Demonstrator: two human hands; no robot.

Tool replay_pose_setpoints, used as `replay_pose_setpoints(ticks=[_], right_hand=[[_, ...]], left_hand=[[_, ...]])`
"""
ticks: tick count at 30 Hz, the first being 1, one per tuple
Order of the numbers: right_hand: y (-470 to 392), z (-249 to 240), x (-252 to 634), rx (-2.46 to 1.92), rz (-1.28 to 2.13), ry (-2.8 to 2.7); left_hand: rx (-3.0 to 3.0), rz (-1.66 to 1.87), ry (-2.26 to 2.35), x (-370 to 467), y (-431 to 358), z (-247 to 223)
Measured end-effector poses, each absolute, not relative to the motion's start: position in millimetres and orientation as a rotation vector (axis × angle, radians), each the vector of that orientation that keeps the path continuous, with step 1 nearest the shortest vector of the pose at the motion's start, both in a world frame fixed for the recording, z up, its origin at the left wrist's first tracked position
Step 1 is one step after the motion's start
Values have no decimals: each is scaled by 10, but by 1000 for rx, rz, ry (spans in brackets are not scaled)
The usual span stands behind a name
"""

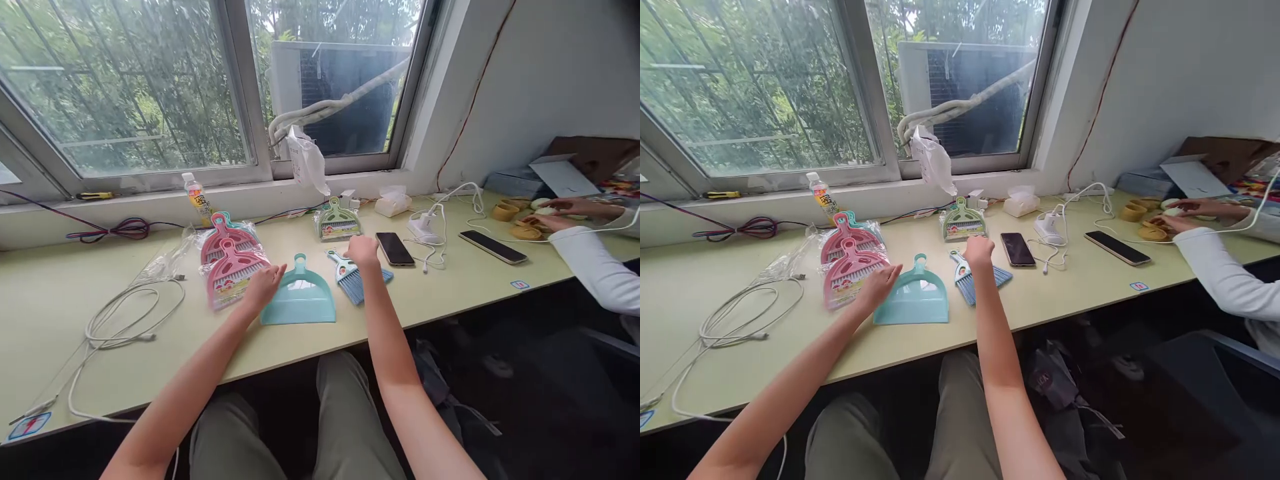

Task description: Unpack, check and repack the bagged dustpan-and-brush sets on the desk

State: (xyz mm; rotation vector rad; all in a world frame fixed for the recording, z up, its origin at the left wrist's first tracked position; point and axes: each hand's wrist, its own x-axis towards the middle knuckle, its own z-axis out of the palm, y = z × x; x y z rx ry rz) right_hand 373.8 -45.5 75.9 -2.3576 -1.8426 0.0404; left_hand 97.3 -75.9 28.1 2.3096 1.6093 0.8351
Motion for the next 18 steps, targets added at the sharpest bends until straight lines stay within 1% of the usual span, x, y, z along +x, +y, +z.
replay_pose_setpoints(ticks=[3, 7, 11, 13, 15, 18], right_hand=[[-525, 717, 3722, -2406, 89, -2000], [-537, 643, 3734, -2397, 104, -2091], [-579, 820, 3951, -2363, 149, -2126], [-670, 1030, 4056, -2307, 215, -2111], [-801, 1250, 4059, -2204, 245, -2118], [-990, 1414, 3791, -2009, 198, -2269]], left_hand=[[2457, 730, 1748, 961, -765, 300], [2501, 671, 1693, 981, -768, 289], [2432, 639, 1656, 1054, -810, 278], [2329, 549, 1561, 1081, -838, 312], [2126, 413, 1359, 1072, -854, 378], [1942, 287, 1037, 984, -848, 497]])
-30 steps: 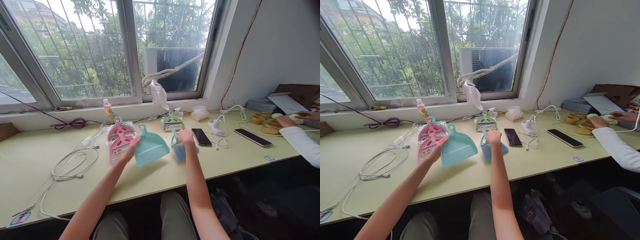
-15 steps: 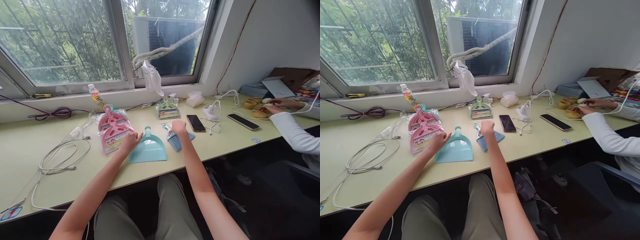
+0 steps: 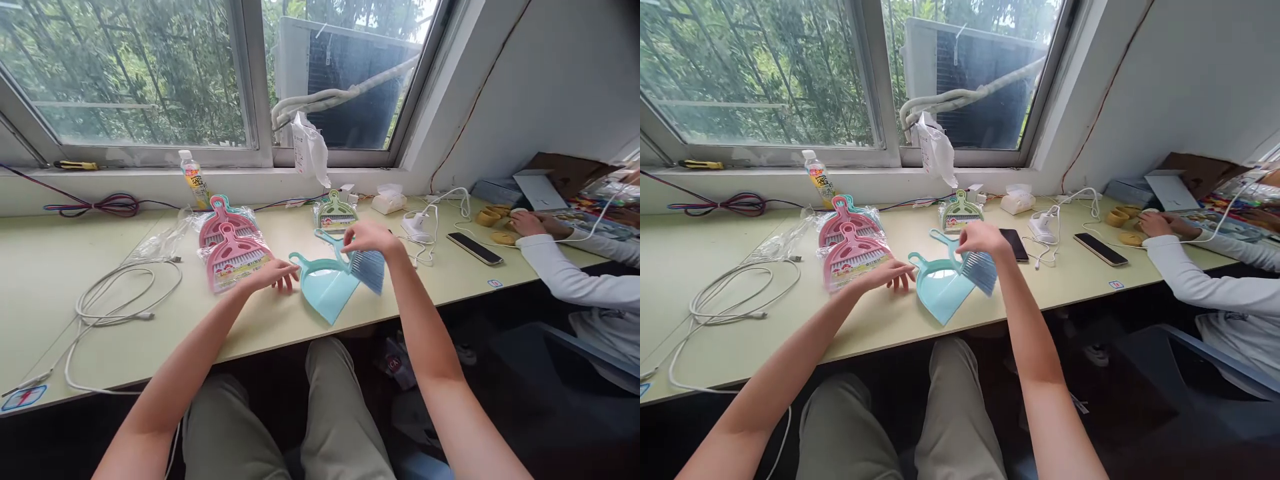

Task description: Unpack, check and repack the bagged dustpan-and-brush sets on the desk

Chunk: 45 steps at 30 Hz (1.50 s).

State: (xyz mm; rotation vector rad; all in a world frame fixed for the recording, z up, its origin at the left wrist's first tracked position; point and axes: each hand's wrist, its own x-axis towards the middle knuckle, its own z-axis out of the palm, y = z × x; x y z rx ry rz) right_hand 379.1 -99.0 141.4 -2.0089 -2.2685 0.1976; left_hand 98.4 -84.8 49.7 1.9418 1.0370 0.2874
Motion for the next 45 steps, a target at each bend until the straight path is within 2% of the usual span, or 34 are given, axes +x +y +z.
replay_pose_setpoints(ticks=[2, 7, 13, 16, 19, 27, 32, 34, 36, 39, 41, 45], right_hand=[[-1068, 1349, 3494, -1958, 127, -2371], [-1086, 894, 2987, -2047, 82, -2370], [-1038, 675, 2986, -1991, 43, -2327], [-1036, 674, 2980, -1953, 47, -2350], [-1033, 683, 2953, -1982, 48, -2352], [-1111, 670, 2862, -2035, -1, -2370], [-1291, 646, 2730, -2044, -93, -2362], [-1336, 675, 2704, -2006, -80, -2295], [-1330, 759, 2687, -1951, -51, -2189], [-1230, 978, 2617, -1843, -27, -2005], [-1129, 1133, 2509, -1771, -53, -1929], [-933, 1292, 2233, -1735, -85, -2011]], left_hand=[[2070, 379, 1033, 906, -828, 541], [2698, 834, 1531, 819, -750, 429], [3268, 628, 1303, 996, -652, 195], [3398, 519, 1111, 1082, -647, 157], [3413, 567, 983, 1101, -656, 130], [3280, 608, 945, 1051, -551, -44], [3056, 820, 881, 986, -514, -56], [2951, 1017, 928, 959, -544, -3], [2758, 1370, 1043, 950, -597, 91], [2196, 1874, 1125, 968, -699, 283], [1898, 1813, 1046, 968, -756, 413], [1619, 1264, 992, 889, -771, 554]])
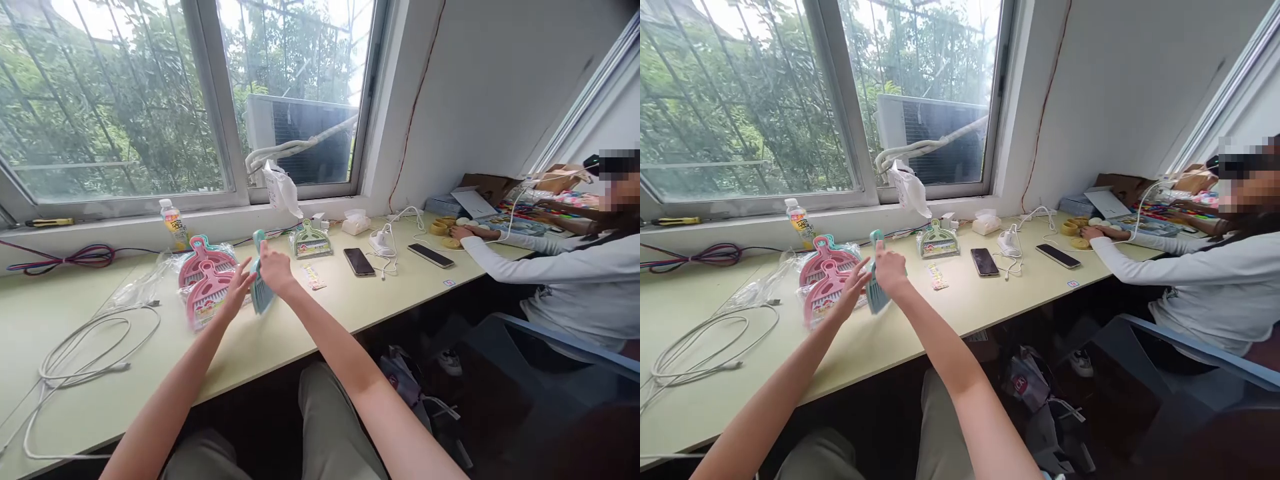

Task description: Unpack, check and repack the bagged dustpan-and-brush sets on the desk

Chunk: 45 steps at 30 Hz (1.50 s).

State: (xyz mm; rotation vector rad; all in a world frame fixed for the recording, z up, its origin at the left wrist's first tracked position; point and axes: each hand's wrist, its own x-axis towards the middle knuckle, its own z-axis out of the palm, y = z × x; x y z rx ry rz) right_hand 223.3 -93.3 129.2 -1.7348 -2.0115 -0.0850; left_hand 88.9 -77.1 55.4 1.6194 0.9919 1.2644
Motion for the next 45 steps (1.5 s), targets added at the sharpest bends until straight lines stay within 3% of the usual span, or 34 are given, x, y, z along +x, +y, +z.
replay_pose_setpoints(ticks=[3, 12, 18, 22, 27, 32, 36, 42, 45], right_hand=[[-824, 1266, 2187, -1764, -19, -2093], [-946, 576, 3178, -1870, 123, -1739], [-1338, 198, 2670, -1372, 329, -2108], [-1430, 256, 2511, -1310, 201, -2067], [-1092, 392, 3057, -1715, -22, -1844], [-947, 284, 3608, -1980, 211, -2108], [-1451, 73, 3773, -1794, 238, -2351], [-2301, -173, 3851, -1620, -124, -2362], [-2467, -170, 3912, -1497, -123, -2519]], left_hand=[[1400, 1121, 969, 832, -706, 517], [1120, 1308, 1130, 976, -516, 186], [1142, 1623, 1106, 1241, -651, 129], [1343, 1730, 1048, 1211, -715, 207], [1246, 1817, 1003, 1023, -602, 285], [1059, 1790, 981, 942, -528, 257], [1026, 1742, 954, 954, -538, 193], [1045, 1794, 904, 973, -525, 175], [1016, 1793, 861, 980, -517, 191]])
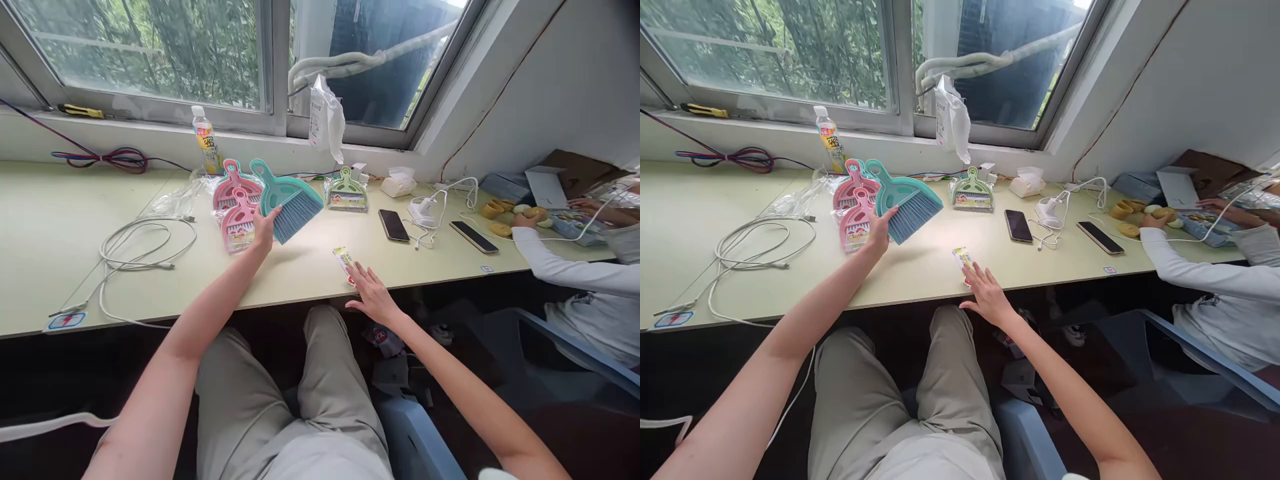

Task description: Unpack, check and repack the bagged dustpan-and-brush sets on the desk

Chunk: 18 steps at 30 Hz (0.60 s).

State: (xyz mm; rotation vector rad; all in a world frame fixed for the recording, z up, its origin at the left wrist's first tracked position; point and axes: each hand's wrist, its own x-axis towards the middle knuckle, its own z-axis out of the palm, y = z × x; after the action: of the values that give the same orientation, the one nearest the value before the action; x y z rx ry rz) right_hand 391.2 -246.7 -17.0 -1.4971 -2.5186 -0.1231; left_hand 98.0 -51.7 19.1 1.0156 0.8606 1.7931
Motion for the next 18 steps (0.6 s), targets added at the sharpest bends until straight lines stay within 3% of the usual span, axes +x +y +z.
replay_pose_setpoints(ticks=[8, 12, 15, 18], right_hand=[[-2715, 132, 3851, -1374, 71, -2474], [-2313, 976, 3675, -1452, -146, -2129], [-1812, 1782, 3617, -1589, -593, -1346], [-1405, 2178, 3411, -1480, -740, -824]], left_hand=[[1040, 1776, 838, 1006, -545, 214], [1076, 1782, 891, 983, -554, 209], [1190, 1853, 1006, 920, -560, 237], [1293, 1923, 1149, 835, -561, 291]])
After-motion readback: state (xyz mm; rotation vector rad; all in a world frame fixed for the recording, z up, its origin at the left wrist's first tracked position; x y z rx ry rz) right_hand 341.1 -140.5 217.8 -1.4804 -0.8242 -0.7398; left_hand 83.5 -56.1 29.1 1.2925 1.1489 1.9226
